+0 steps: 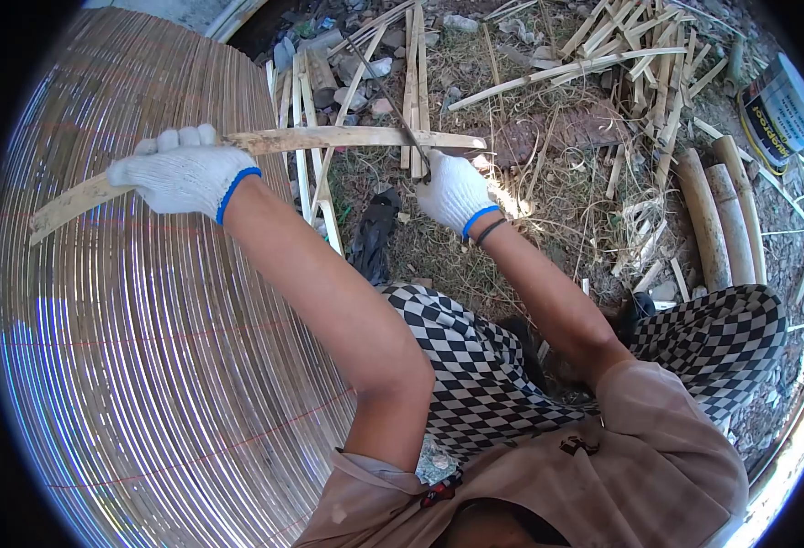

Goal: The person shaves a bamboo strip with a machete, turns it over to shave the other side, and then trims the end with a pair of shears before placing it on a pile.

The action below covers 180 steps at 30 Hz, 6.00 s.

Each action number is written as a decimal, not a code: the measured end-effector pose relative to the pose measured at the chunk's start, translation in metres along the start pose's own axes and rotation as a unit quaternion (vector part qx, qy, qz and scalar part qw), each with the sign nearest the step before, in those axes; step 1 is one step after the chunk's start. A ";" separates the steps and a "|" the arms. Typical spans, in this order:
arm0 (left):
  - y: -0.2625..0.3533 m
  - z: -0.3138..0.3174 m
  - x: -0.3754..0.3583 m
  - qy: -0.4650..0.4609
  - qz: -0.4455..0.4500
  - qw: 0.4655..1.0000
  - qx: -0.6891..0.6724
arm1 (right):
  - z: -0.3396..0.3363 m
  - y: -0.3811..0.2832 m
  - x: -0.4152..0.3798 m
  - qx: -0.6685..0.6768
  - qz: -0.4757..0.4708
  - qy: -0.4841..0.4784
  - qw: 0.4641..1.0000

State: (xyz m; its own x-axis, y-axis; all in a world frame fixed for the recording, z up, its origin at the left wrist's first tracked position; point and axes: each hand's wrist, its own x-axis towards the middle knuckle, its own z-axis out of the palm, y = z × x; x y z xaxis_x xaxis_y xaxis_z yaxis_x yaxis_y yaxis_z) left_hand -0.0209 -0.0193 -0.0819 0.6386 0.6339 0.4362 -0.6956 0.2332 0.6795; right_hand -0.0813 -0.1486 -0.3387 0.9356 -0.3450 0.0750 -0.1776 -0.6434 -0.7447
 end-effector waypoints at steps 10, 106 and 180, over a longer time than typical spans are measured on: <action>-0.008 -0.016 0.006 -0.014 -0.013 1.000 0.001 | 0.005 -0.004 0.012 0.026 0.000 0.027 0.999; 0.060 -0.075 -0.120 -0.400 -0.057 0.845 -0.349 | -0.171 -0.044 -0.100 -0.163 -0.288 0.038 0.943; 0.057 -0.082 -0.116 -0.390 -0.055 0.863 -0.316 | -0.159 0.000 -0.086 -0.134 -0.201 0.025 0.970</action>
State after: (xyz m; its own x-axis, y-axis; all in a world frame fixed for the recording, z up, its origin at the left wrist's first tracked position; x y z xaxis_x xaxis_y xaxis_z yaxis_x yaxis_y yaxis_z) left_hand -0.1615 -0.0185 -0.1422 0.5674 -0.0500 0.8219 -0.5000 0.7722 0.3921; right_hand -0.2105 -0.2274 -0.2393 0.9307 -0.0573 0.3613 0.1199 -0.8854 -0.4492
